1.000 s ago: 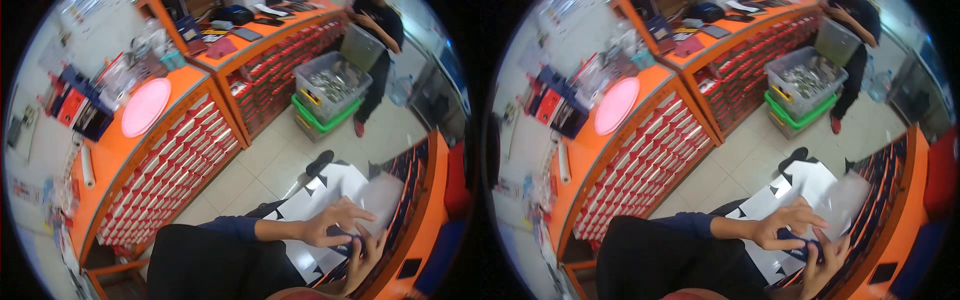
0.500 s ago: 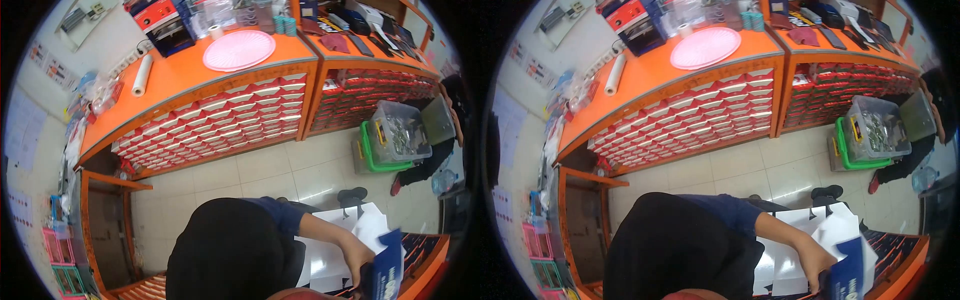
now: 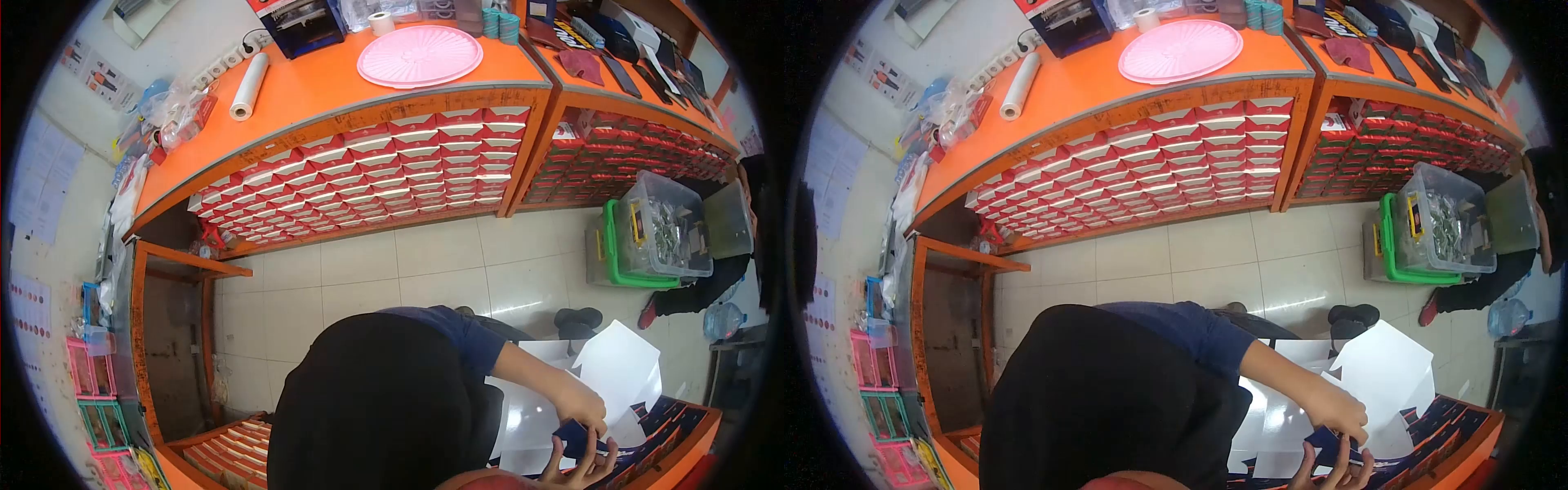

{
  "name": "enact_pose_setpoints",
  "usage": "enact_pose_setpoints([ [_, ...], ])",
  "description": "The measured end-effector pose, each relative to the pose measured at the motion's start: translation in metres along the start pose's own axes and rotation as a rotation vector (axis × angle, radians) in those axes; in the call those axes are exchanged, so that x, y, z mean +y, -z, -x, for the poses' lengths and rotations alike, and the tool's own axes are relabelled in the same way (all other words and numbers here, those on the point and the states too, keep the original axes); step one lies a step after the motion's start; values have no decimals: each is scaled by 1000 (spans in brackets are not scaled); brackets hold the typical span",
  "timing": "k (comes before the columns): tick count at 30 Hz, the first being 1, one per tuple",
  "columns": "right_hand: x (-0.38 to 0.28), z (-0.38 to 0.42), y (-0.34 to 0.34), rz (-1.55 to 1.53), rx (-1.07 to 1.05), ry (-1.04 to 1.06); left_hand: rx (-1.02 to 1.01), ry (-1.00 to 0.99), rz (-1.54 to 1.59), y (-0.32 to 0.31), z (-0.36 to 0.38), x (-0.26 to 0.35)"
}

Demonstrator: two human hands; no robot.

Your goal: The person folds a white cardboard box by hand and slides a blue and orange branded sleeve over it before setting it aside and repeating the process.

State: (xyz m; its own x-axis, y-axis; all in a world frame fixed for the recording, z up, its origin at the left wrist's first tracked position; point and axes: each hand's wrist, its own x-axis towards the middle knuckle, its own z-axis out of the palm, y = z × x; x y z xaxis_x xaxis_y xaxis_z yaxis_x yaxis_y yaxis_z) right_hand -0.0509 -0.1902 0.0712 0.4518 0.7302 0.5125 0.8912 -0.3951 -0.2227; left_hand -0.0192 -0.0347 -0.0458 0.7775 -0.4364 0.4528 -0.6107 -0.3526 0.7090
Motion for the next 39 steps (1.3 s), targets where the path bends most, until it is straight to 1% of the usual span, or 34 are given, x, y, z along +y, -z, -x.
enact_pose_setpoints([
  [1,-2,-3,4,5,0,-9,30,-71,22,1,0,-1],
  [2,-2,-5,9,-17,-65,23,25,-76,27,1,0,0],
  [3,-3,-6,12,-40,-131,57,46,-53,62,6,2,8],
  [5,11,8,15,5,-107,6,64,-32,100,12,2,14],
  [7,16,17,21,56,-82,-55,27,91,266,16,0,18],
  [8,18,20,27,78,-61,-141,15,84,274,20,1,21],
  [9,19,23,32,101,-37,-228,79,86,301,30,2,30],
  [10,19,28,26,35,90,-346,143,89,328,35,3,36],
  [11,16,30,21,63,224,-411,131,81,332,35,2,39],
  [13,19,39,19,81,285,-454,201,78,314,35,1,42],
  [14,22,39,23,87,291,-461,192,72,317,36,0,42],
  [16,23,32,35,131,81,-166,149,22,280,39,0,42],
  [17,20,27,35,140,88,-177,137,14,284,39,1,40],
  [19,14,18,35,186,22,-50,112,-77,382,36,4,37],
  [20,15,19,36,201,31,-65,94,-90,388,34,5,37],
  [23,25,25,38,-41,-133,48,104,-96,380,33,7,42],
  [25,26,33,37,-74,-84,-2,90,6,408,41,8,41],
  [26,27,35,37,-71,-34,-138,79,3,413,42,6,42],
  [27,24,35,38,-72,15,-274,95,-56,410,43,6,43],
  [28,30,38,42,-91,-39,-309,114,-112,408,44,6,44],
  [29,28,41,38,-91,-41,-316,109,-109,414,44,8,45],
  [31,23,46,28,-383,-45,-506,70,-92,429,45,8,47],
  [32,22,46,34,-377,-38,-514,62,-98,434,46,8,46],
  [34,16,36,51,-141,-332,-360,52,-35,331,48,9,48],
  [35,17,34,49,-132,-325,-369,43,-46,336,47,9,52],
  [37,21,30,42,-180,-383,-440,-74,32,-156,46,10,67],
  [38,17,28,36,-123,-282,-367,-93,3,-137,44,12,69],
  [39,17,30,26,-35,-125,-229,-16,83,-7,43,13,67],
])
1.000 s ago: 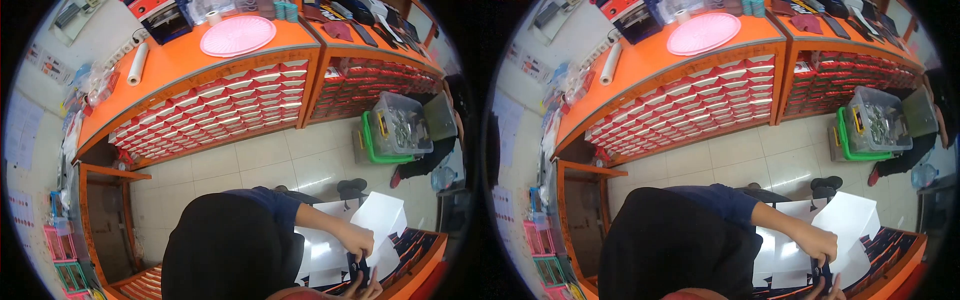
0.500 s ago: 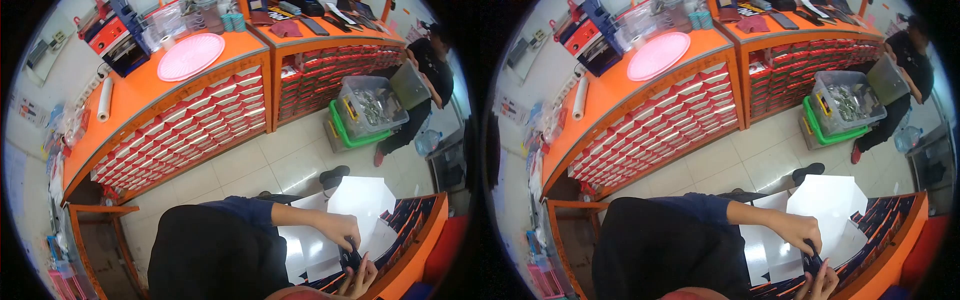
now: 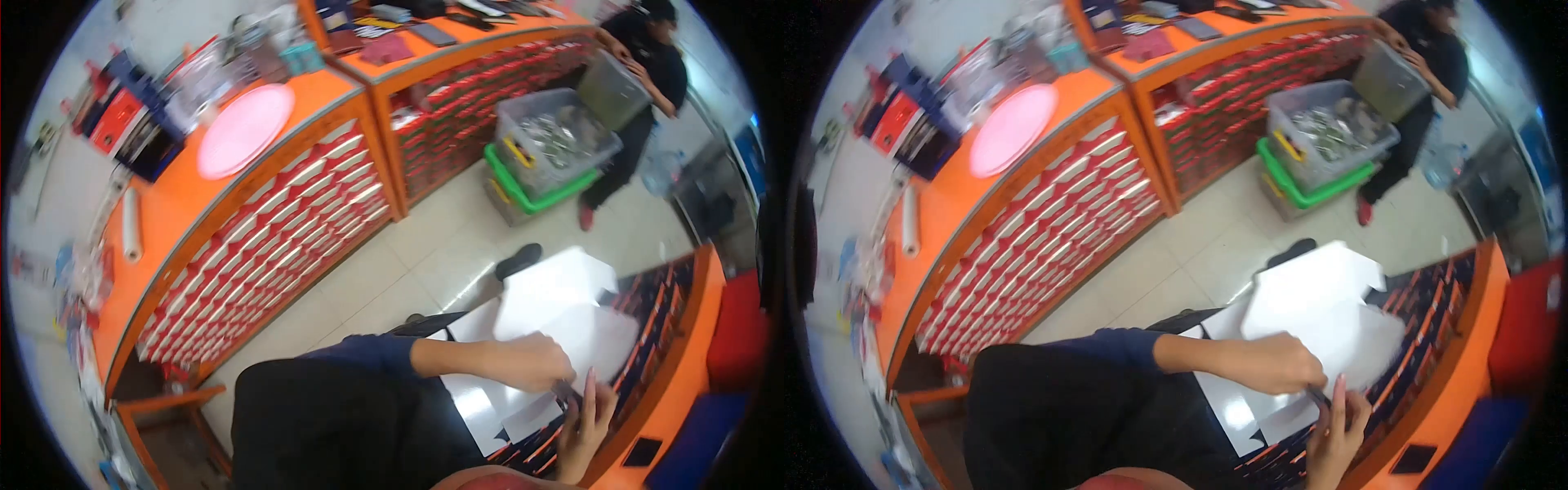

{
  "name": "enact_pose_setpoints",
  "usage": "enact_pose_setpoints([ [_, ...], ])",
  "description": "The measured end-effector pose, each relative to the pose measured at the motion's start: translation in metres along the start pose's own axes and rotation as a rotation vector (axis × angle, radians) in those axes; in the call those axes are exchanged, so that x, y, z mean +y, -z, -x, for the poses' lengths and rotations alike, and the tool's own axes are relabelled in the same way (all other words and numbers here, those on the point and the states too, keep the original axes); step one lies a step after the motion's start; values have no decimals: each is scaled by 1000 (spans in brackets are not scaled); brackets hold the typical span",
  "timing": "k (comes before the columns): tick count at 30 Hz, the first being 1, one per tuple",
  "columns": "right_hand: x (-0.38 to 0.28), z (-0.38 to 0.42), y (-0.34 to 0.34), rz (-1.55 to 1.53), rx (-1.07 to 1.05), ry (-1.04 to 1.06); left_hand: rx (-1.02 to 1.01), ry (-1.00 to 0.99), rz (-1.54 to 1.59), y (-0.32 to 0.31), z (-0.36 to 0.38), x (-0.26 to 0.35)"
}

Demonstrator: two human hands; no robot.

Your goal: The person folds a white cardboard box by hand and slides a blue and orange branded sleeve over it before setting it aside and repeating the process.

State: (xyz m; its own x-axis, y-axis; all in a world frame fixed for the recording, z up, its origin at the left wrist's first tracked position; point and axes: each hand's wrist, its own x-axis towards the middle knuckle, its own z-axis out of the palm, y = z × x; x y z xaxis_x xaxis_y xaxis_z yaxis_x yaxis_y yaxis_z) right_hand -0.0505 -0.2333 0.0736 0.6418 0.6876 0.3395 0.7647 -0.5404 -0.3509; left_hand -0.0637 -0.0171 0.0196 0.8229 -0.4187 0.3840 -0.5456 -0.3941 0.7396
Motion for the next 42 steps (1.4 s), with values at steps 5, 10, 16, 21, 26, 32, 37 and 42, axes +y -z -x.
enact_pose_setpoints([
  [5,18,33,-38,175,515,139,181,319,708,22,-9,-8],
  [10,-12,-11,-52,60,494,228,304,286,1092,4,-13,26],
  [16,-18,-6,-35,-223,299,-91,134,80,407,-2,0,1],
  [21,-28,-4,-31,-698,485,-362,16,-118,349,-15,-1,-2],
  [26,-4,25,-67,-501,521,-171,256,-111,450,-5,-3,4],
  [32,12,19,-14,-288,1025,-521,-145,-326,-389,-22,34,-54],
  [37,18,3,12,152,547,-535,470,-254,-788,-2,41,-38],
  [42,19,9,8,52,325,-530,479,352,45,19,32,-80],
])
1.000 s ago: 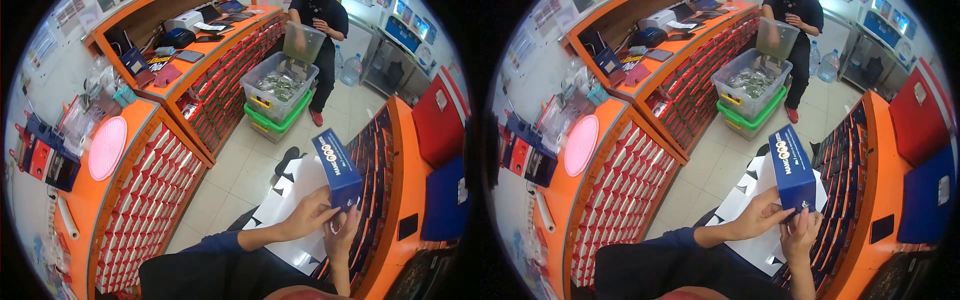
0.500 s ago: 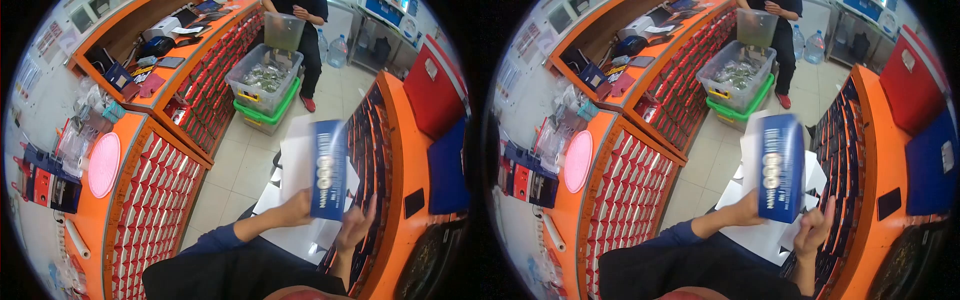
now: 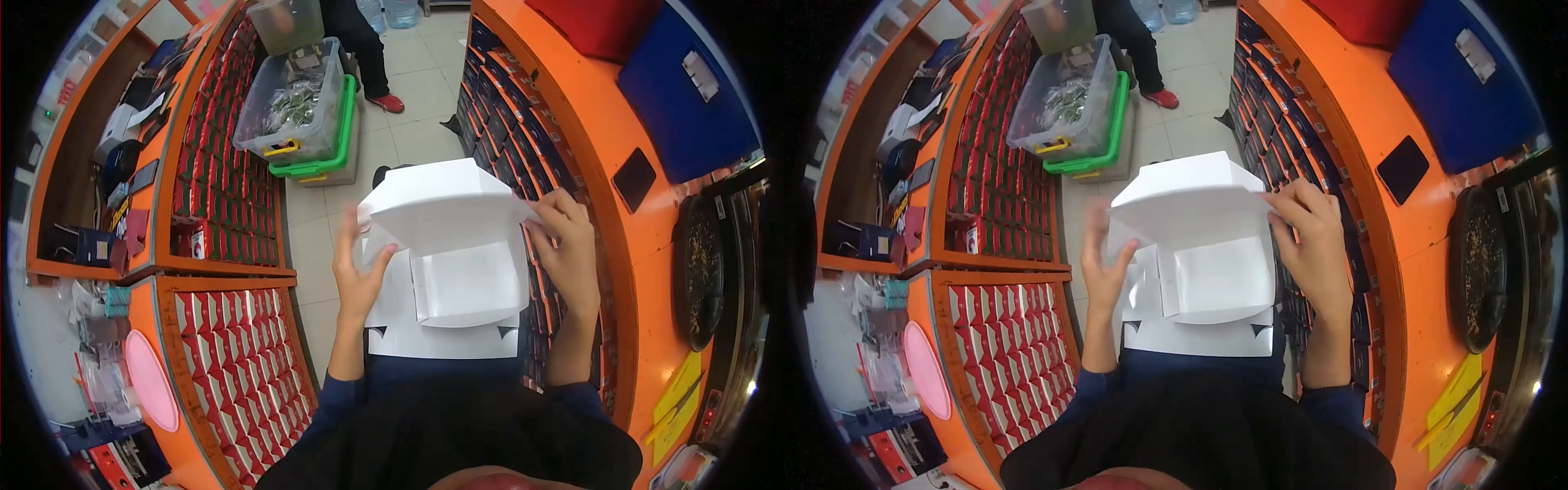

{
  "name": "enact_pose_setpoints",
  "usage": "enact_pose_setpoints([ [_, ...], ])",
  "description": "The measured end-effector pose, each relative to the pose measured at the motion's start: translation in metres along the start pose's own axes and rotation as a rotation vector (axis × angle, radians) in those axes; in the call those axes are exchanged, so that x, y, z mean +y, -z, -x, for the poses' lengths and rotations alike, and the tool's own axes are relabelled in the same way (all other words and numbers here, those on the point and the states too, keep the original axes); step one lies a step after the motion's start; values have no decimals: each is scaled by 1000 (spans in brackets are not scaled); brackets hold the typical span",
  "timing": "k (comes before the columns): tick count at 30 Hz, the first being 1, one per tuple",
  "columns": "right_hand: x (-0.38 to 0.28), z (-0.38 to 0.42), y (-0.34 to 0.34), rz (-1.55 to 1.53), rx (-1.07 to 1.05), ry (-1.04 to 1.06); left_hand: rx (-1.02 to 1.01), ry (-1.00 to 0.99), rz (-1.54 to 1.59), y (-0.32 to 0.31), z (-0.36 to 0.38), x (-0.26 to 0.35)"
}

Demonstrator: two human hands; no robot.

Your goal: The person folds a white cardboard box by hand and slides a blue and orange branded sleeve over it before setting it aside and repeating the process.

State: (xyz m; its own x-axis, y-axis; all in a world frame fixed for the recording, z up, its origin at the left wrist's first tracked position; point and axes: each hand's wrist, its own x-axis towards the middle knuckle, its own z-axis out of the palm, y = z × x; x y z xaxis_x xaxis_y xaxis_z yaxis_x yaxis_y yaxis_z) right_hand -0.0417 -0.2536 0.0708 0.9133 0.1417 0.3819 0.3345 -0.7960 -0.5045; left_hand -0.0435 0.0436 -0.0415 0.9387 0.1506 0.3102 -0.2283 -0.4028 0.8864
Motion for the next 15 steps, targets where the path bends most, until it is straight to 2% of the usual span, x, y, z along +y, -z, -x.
enact_pose_setpoints([
  [1,-1,0,3,-68,-91,-70,-293,338,223,2,-2,-8],
  [2,-2,1,2,-62,-87,-77,-303,336,226,1,0,-11],
  [4,-9,2,-5,-380,-76,-107,-344,423,376,-2,4,1],
  [5,-11,4,-14,-379,-21,-71,-352,435,380,-10,9,3],
  [6,-18,7,-26,-377,-28,-82,-194,295,457,-23,12,6],
  [7,-26,9,-39,-389,135,-55,-34,151,528,-35,13,9],
  [8,-35,10,-56,-399,298,-26,-38,159,527,-47,9,15],
  [9,-46,11,-80,-544,498,-44,53,-105,512,-59,2,26],
  [10,-46,12,-79,-543,493,-53,144,-367,491,-65,-3,36],
  [12,-45,8,-76,-459,330,-62,62,-306,493,-54,-12,37],
  [14,-36,3,-74,-453,306,-41,-92,-148,475,-41,-21,22],
  [15,-32,0,-66,-358,251,-50,-112,-154,167,-27,-24,26],
])
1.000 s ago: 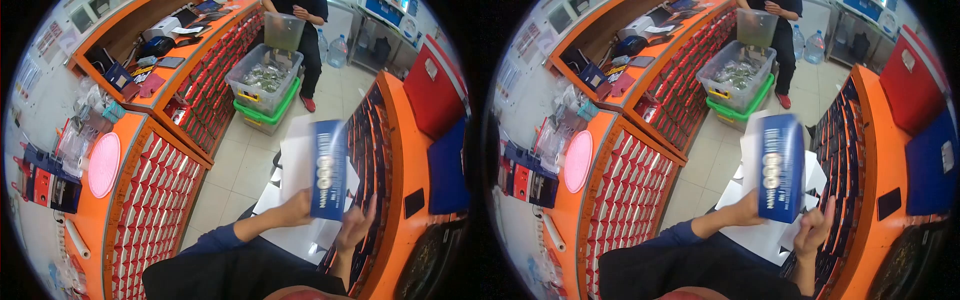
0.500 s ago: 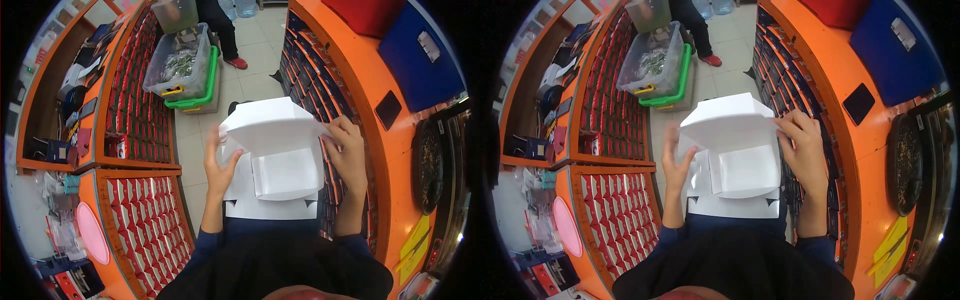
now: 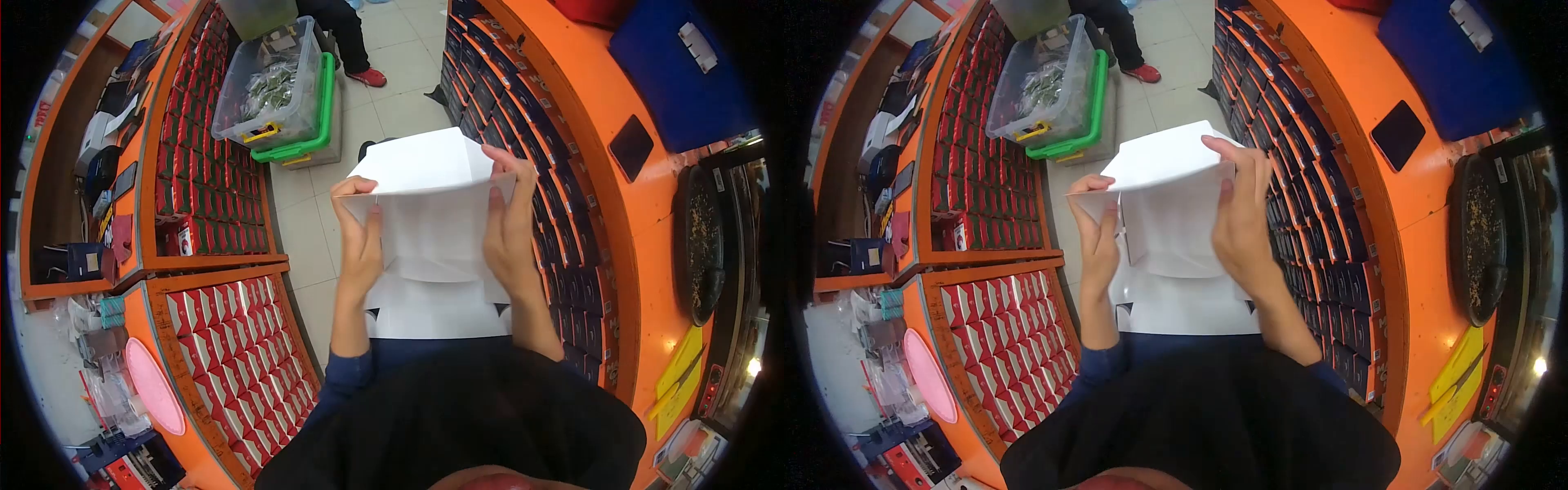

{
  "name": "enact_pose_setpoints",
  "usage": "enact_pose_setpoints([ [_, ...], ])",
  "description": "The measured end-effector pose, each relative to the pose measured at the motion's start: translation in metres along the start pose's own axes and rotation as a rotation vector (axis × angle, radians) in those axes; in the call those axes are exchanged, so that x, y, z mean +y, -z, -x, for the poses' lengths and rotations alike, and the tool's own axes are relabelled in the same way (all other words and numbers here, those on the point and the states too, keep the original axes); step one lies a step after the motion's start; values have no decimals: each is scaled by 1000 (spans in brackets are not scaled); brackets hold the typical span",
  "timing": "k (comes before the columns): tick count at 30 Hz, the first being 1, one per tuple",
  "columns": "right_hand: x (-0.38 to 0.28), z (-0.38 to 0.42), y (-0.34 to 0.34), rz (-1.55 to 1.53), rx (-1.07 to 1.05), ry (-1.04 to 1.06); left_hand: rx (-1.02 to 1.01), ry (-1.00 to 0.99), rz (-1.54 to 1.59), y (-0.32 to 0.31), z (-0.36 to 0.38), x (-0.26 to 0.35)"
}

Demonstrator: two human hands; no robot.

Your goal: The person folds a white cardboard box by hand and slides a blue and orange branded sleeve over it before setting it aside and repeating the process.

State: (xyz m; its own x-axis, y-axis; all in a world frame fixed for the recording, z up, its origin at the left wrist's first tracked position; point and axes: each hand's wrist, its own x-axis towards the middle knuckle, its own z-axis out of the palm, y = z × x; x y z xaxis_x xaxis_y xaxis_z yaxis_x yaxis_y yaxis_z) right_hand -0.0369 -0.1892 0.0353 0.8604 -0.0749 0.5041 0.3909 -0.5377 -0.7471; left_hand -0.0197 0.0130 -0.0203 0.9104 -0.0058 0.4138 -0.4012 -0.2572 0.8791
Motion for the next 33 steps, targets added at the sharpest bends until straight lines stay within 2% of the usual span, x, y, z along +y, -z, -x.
enact_pose_setpoints([
  [1,3,-2,7,98,-52,-8,-3,3,0,12,1,3],
  [3,11,6,17,160,-90,-50,-213,117,-310,31,12,6],
  [5,11,23,24,120,-214,-245,-276,120,-376,36,30,5],
  [7,-4,32,25,104,-274,-330,-246,277,-186,28,47,11],
  [8,-10,36,24,69,-261,-334,-292,447,-94,29,51,15],
  [9,-14,38,25,34,-246,-336,-290,469,-94,28,59,14],
  [10,-18,37,29,-89,-267,-483,-211,473,173,27,65,12],
  [11,-14,41,33,-88,-277,-494,-126,468,437,26,70,10],
  [13,-4,46,47,-701,-303,-450,-195,459,439,30,68,13],
  [14,-6,45,52,-723,-323,-504,-197,502,446,31,66,16],
  [15,-7,46,50,-722,-321,-511,-201,543,453,31,63,18],
  [18,-4,39,37,-231,-319,-463,-231,570,472,28,58,7],
  [19,7,43,33,-230,-313,-457,-250,569,486,24,59,-1],
  [21,32,56,23,-429,-242,-537,-260,574,474,16,61,-13],
  [22,35,56,28,-364,-266,-524,-266,586,464,13,59,-15],
  [23,37,52,32,-362,-263,-517,-266,578,466,15,55,-16],
  [25,26,37,44,105,-442,-253,-462,-25,-315,21,36,6],
  [26,20,25,45,229,-532,-114,-464,-23,-313,18,27,13],
  [27,16,18,44,232,-532,-113,-599,-72,-420,14,17,18],
  [28,13,10,41,380,-675,27,-730,-127,-529,10,11,21],
  [29,11,3,37,529,-812,170,-726,-135,-530,7,10,21],
  [30,12,2,31,569,-868,206,-740,-148,-539,3,8,20],
  [32,17,5,21,612,-872,231,-759,-177,-550,-2,10,12],
  [33,21,5,18,652,-886,259,-692,-208,-584,-5,16,3],
])
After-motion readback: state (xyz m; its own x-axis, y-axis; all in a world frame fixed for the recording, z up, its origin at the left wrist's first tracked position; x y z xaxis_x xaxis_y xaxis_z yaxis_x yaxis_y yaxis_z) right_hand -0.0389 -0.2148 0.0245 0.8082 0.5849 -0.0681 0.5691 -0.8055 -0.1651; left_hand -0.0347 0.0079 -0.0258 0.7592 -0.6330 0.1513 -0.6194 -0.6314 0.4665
